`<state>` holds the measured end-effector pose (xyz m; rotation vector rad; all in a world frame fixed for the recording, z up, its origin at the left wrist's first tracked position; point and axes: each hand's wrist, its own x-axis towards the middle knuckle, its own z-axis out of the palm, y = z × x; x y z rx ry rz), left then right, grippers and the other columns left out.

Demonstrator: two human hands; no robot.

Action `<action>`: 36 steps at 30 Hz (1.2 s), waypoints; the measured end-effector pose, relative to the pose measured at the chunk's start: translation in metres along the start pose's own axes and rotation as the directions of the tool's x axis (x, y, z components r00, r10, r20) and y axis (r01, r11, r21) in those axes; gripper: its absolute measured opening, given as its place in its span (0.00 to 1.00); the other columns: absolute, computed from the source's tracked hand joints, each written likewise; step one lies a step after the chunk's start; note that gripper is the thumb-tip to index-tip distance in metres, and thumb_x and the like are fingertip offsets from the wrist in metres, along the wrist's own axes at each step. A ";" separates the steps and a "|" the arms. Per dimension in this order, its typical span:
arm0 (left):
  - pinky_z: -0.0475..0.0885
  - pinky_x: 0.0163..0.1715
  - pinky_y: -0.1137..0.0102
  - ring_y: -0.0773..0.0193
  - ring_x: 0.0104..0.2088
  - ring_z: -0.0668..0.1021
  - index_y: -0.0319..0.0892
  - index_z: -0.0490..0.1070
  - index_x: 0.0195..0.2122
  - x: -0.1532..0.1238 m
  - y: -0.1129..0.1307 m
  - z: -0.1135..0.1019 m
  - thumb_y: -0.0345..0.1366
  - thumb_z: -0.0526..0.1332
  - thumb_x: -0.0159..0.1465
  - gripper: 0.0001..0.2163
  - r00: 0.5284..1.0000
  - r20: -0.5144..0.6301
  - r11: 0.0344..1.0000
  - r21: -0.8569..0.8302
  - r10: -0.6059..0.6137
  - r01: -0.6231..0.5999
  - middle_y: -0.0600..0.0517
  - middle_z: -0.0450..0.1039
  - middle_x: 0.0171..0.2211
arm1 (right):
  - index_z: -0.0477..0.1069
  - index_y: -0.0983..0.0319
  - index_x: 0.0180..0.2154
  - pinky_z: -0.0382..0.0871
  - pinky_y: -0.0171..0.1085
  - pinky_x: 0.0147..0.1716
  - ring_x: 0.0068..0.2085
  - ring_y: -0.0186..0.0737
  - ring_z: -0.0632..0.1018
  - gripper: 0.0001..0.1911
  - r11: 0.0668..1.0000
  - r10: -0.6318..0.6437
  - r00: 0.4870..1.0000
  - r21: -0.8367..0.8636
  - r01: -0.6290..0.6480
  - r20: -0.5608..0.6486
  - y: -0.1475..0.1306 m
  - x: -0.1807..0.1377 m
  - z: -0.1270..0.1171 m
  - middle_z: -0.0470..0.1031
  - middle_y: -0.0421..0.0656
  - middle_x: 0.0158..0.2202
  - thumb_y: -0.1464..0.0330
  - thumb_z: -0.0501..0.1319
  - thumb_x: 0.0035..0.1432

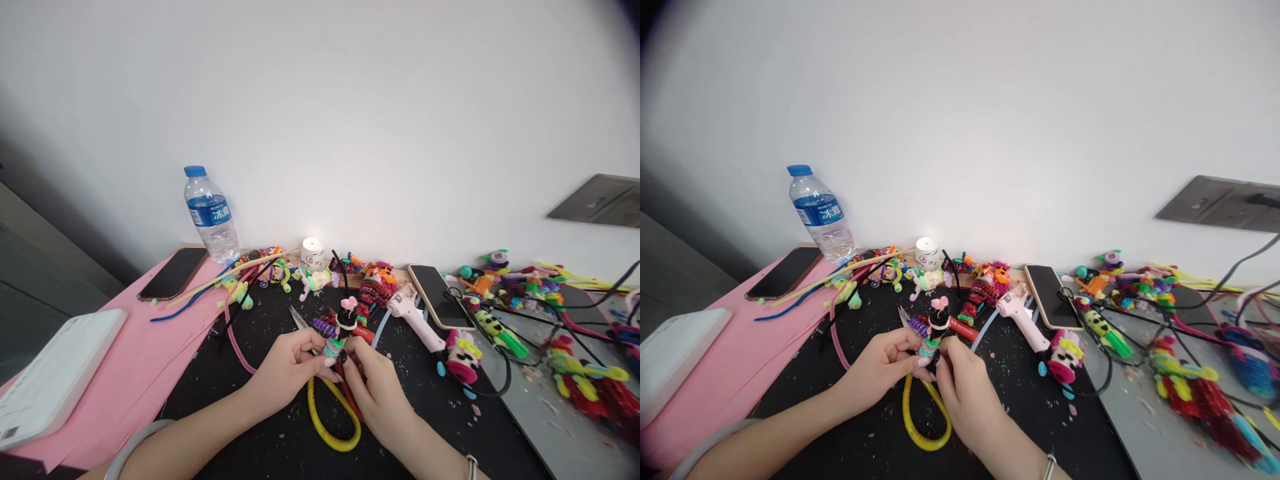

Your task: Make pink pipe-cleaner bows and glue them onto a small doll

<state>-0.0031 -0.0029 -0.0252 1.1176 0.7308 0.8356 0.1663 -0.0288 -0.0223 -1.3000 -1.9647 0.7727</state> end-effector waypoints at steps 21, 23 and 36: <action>0.75 0.38 0.61 0.58 0.33 0.79 0.35 0.68 0.34 -0.001 0.002 0.003 0.36 0.63 0.56 0.09 0.997 -0.075 0.997 0.081 -0.001 0.007 0.47 0.76 0.33 | 0.59 0.60 0.31 0.60 0.32 0.26 0.26 0.34 0.68 0.08 1.000 0.005 0.999 -0.007 -0.005 -0.051 -0.004 0.002 0.003 0.66 0.38 0.25 0.72 0.47 0.62; 0.74 0.38 0.61 0.58 0.33 0.79 0.35 0.68 0.34 0.001 0.004 0.003 0.36 0.63 0.56 0.09 0.997 -0.075 0.999 0.043 -0.005 0.008 0.46 0.76 0.34 | 0.61 0.60 0.35 0.62 0.32 0.28 0.28 0.35 0.70 0.06 0.999 0.016 0.999 0.040 -0.014 -0.036 -0.005 0.003 0.001 0.68 0.39 0.28 0.72 0.47 0.63; 0.74 0.36 0.63 0.59 0.30 0.79 0.36 0.68 0.32 0.000 -0.001 0.004 0.36 0.64 0.55 0.09 0.995 -0.096 0.998 0.042 -0.040 0.045 0.49 0.76 0.30 | 0.62 0.60 0.37 0.68 0.34 0.30 0.31 0.37 0.75 0.02 0.971 0.098 0.990 0.227 -0.074 -0.097 0.003 0.002 0.012 0.73 0.41 0.31 0.71 0.52 0.60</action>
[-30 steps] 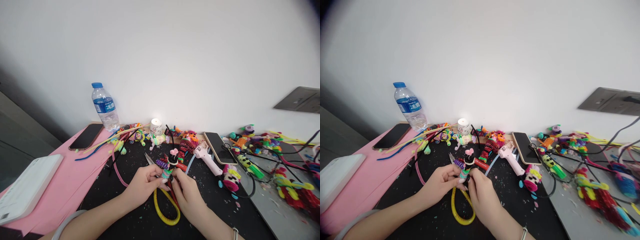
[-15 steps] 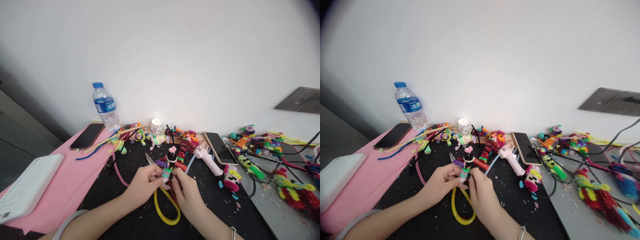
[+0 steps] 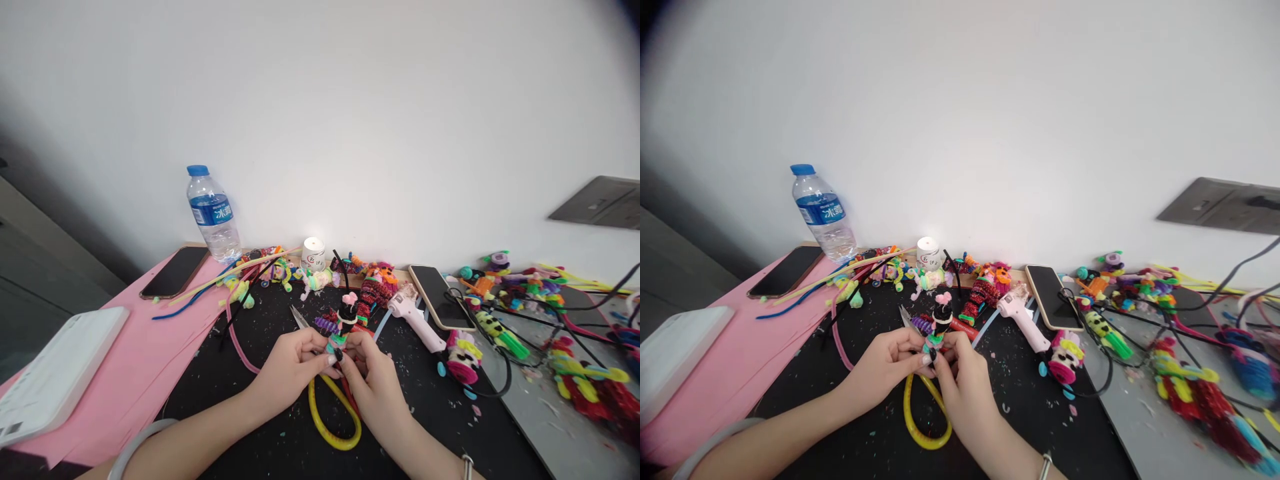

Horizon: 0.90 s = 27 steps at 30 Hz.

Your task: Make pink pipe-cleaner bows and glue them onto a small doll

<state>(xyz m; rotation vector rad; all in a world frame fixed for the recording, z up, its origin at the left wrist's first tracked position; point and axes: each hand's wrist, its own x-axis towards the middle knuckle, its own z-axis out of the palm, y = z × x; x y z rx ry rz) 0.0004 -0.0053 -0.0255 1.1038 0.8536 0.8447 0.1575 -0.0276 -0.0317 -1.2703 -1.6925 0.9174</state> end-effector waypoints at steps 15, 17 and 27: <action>0.73 0.35 0.64 0.60 0.29 0.79 0.37 0.68 0.30 0.000 0.004 0.000 0.37 0.65 0.54 0.09 1.000 -0.006 1.000 0.016 0.024 -0.024 0.49 0.76 0.30 | 0.63 0.61 0.35 0.66 0.32 0.27 0.28 0.35 0.72 0.05 0.996 0.016 1.000 0.086 -0.015 -0.009 -0.002 0.000 0.002 0.71 0.40 0.27 0.67 0.52 0.61; 0.73 0.35 0.66 0.60 0.29 0.79 0.37 0.68 0.30 0.000 0.004 0.001 0.37 0.66 0.53 0.10 1.000 -0.004 1.000 -0.006 0.024 -0.024 0.50 0.76 0.30 | 0.63 0.62 0.34 0.66 0.31 0.26 0.27 0.35 0.71 0.05 0.995 0.014 1.000 0.096 -0.012 -0.019 -0.003 0.000 0.002 0.70 0.40 0.26 0.66 0.53 0.60; 0.73 0.35 0.68 0.61 0.30 0.79 0.37 0.68 0.30 -0.003 0.008 0.001 0.34 0.65 0.54 0.07 0.999 0.024 0.999 -0.010 0.030 -0.030 0.51 0.76 0.28 | 0.63 0.61 0.34 0.65 0.32 0.29 0.29 0.34 0.70 0.08 0.977 0.044 0.998 0.208 -0.051 0.035 -0.002 -0.002 0.000 0.68 0.39 0.28 0.63 0.53 0.61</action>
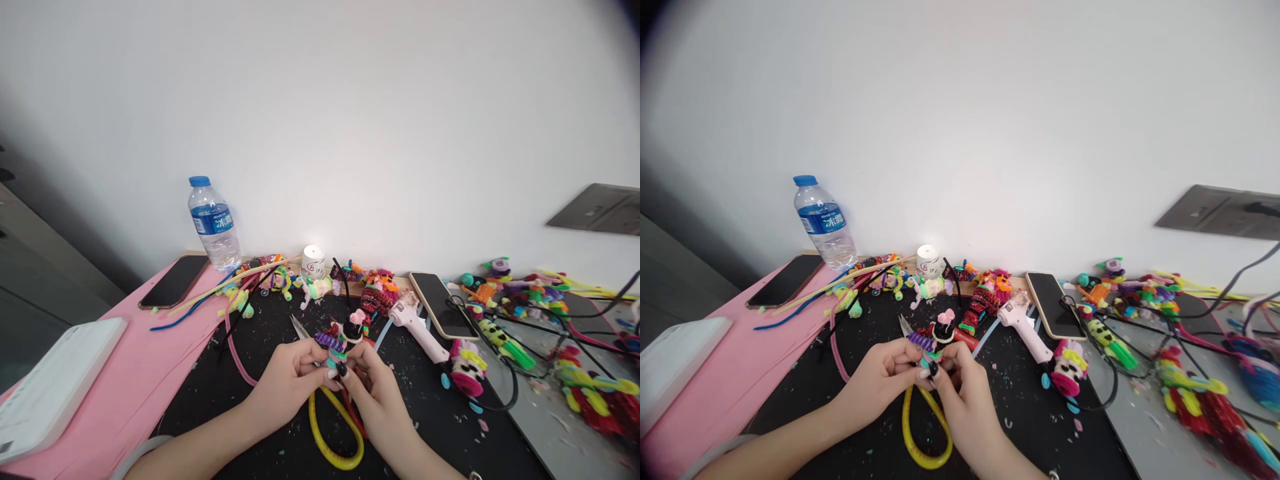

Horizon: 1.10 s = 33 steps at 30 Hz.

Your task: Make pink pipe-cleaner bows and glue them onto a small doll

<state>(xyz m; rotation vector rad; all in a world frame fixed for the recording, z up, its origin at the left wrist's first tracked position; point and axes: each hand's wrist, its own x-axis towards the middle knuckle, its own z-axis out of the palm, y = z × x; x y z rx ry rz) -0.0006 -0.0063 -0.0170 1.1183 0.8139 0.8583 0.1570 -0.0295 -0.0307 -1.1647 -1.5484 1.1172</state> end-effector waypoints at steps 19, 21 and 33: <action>0.74 0.35 0.67 0.64 0.28 0.79 0.35 0.66 0.32 0.002 0.000 -0.002 0.33 0.64 0.55 0.09 0.991 0.105 0.980 -0.170 -0.088 0.105 0.47 0.76 0.31 | 0.67 0.59 0.37 0.66 0.33 0.36 0.36 0.36 0.72 0.06 0.975 0.027 0.994 0.217 -0.050 0.108 -0.004 0.006 -0.005 0.70 0.40 0.33 0.64 0.56 0.60; 0.74 0.35 0.67 0.64 0.28 0.79 0.35 0.66 0.32 0.002 -0.001 -0.002 0.33 0.64 0.56 0.08 0.991 0.105 0.980 -0.171 -0.088 0.105 0.48 0.76 0.30 | 0.67 0.60 0.36 0.65 0.32 0.34 0.35 0.35 0.71 0.06 0.969 0.029 0.993 0.242 -0.056 0.112 -0.003 0.006 -0.005 0.69 0.40 0.32 0.65 0.57 0.59; 0.74 0.35 0.67 0.63 0.28 0.80 0.35 0.67 0.31 0.001 -0.002 -0.002 0.32 0.65 0.55 0.08 0.990 0.108 0.979 -0.175 -0.089 0.107 0.48 0.76 0.29 | 0.66 0.61 0.32 0.62 0.29 0.29 0.30 0.31 0.67 0.06 0.939 0.032 0.994 0.337 -0.065 0.104 -0.003 0.008 -0.003 0.64 0.36 0.27 0.65 0.57 0.59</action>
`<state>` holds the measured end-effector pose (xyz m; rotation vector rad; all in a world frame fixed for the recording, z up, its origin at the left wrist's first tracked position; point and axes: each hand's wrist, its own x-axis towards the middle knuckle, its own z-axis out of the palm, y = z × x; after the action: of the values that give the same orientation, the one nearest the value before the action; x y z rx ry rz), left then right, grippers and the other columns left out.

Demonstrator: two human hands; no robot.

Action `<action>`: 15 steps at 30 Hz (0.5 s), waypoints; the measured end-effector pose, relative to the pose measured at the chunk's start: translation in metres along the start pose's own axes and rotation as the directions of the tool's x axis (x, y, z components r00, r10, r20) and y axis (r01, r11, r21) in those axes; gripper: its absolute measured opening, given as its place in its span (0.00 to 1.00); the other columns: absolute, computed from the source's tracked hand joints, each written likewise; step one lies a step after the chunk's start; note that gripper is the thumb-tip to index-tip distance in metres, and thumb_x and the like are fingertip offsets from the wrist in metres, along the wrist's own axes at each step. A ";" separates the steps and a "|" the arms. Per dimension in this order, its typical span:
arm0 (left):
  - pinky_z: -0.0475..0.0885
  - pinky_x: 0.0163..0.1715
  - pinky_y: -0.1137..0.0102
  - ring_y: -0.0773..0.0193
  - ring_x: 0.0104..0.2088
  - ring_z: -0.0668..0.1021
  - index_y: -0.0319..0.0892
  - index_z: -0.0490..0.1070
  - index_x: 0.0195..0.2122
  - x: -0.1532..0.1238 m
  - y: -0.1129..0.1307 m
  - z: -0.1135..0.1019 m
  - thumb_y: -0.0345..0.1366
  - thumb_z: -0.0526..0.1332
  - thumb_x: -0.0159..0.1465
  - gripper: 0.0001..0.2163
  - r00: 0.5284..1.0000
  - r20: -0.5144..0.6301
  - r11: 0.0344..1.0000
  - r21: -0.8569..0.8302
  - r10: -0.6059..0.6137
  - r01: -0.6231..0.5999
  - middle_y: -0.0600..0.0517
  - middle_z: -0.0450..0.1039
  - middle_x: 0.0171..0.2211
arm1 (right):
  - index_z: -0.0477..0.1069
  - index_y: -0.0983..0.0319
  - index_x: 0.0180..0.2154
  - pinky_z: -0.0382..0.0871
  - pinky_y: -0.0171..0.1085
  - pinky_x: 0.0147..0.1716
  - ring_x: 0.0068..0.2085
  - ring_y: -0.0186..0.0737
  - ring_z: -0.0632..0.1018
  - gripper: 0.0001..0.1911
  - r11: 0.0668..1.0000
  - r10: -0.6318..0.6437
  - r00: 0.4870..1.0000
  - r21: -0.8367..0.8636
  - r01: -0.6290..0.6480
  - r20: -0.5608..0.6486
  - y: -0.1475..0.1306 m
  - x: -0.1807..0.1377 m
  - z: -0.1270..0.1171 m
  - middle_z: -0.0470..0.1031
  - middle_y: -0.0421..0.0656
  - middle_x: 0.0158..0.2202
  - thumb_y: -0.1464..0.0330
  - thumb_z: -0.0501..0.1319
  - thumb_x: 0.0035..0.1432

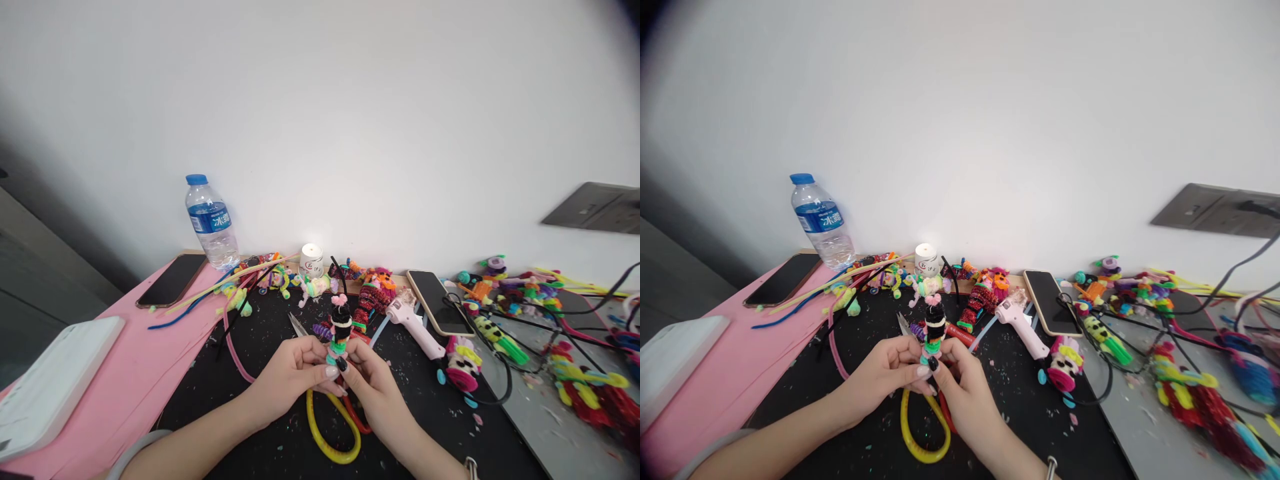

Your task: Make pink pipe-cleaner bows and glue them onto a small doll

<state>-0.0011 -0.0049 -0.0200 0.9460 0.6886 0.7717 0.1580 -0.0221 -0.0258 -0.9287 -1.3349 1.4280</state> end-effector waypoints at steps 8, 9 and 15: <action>0.74 0.33 0.66 0.62 0.28 0.79 0.35 0.67 0.30 0.002 -0.001 -0.001 0.33 0.66 0.54 0.08 0.999 0.006 0.998 0.027 0.049 -0.049 0.48 0.76 0.29 | 0.65 0.61 0.32 0.61 0.29 0.29 0.30 0.31 0.67 0.07 1.000 0.025 1.000 0.005 -0.025 0.009 0.000 -0.001 0.001 0.63 0.36 0.27 0.65 0.56 0.60; 0.74 0.33 0.66 0.62 0.28 0.79 0.35 0.67 0.30 0.002 -0.001 -0.001 0.33 0.66 0.54 0.08 0.999 0.005 0.998 0.031 0.052 -0.053 0.48 0.76 0.29 | 0.65 0.61 0.32 0.61 0.29 0.29 0.30 0.31 0.67 0.07 1.000 0.026 1.000 0.004 -0.026 0.009 -0.001 -0.001 0.001 0.63 0.36 0.27 0.65 0.56 0.60; 0.74 0.32 0.69 0.63 0.27 0.79 0.36 0.67 0.30 0.001 -0.001 0.000 0.33 0.65 0.55 0.08 0.997 -0.006 0.995 0.066 0.074 -0.074 0.50 0.76 0.28 | 0.65 0.61 0.32 0.61 0.29 0.29 0.29 0.31 0.67 0.07 1.000 0.026 1.000 -0.012 -0.025 0.009 -0.001 -0.002 0.002 0.63 0.36 0.26 0.65 0.56 0.60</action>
<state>0.0000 -0.0043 -0.0212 1.0331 0.6928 0.8232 0.1573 -0.0249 -0.0244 -0.9515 -1.3441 1.4463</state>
